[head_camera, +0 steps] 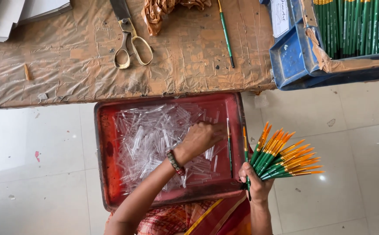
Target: The person picks up a bundle of paintbrushes and slides clear plastic sleeves onto each paintbrush one by one.
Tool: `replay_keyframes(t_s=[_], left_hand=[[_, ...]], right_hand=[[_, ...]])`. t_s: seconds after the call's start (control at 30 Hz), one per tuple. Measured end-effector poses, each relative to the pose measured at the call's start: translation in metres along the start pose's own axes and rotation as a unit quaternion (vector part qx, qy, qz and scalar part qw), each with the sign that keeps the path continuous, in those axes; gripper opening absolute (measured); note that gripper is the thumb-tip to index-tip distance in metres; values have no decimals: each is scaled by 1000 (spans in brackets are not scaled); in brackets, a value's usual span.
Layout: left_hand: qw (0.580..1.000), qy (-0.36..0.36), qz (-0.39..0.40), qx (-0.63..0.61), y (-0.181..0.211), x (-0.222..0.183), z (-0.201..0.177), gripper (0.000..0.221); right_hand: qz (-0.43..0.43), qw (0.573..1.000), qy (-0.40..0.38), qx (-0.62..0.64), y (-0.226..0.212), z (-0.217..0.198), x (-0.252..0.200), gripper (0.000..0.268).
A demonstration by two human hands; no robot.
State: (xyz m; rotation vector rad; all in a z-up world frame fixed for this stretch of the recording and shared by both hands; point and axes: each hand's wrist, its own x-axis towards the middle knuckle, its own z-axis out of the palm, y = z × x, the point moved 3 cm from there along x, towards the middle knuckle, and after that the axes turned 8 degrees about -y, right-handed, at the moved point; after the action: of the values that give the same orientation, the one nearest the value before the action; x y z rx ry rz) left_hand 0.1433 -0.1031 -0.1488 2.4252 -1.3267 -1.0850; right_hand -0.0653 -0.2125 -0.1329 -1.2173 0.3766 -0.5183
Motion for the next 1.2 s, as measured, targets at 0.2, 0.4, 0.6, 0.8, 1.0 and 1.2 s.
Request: replay_keyframes(t_s=[0.2, 0.4, 0.6, 0.8, 1.0, 1.2], left_hand=[[800, 66, 178, -570, 9, -47, -58, 37], [667, 51, 333, -665, 5, -49, -60, 32], [655, 43, 325, -681, 11, -57, -66, 31], [698, 39, 276, -660, 20, -61, -59, 33], [801, 128, 196, -550, 32, -64, -30, 24], [855, 201, 145, -456, 13, -27, -9, 26]], right_hand=[[19, 999, -38, 6, 20, 2, -13, 19], [26, 998, -52, -9, 21, 7, -15, 24], [8, 998, -62, -7, 21, 7, -16, 22], [15, 999, -37, 1, 21, 12, -15, 22], [14, 994, 2, -111, 24, 16, -15, 23], [-165, 860, -2, -483, -27, 47, 8, 23]])
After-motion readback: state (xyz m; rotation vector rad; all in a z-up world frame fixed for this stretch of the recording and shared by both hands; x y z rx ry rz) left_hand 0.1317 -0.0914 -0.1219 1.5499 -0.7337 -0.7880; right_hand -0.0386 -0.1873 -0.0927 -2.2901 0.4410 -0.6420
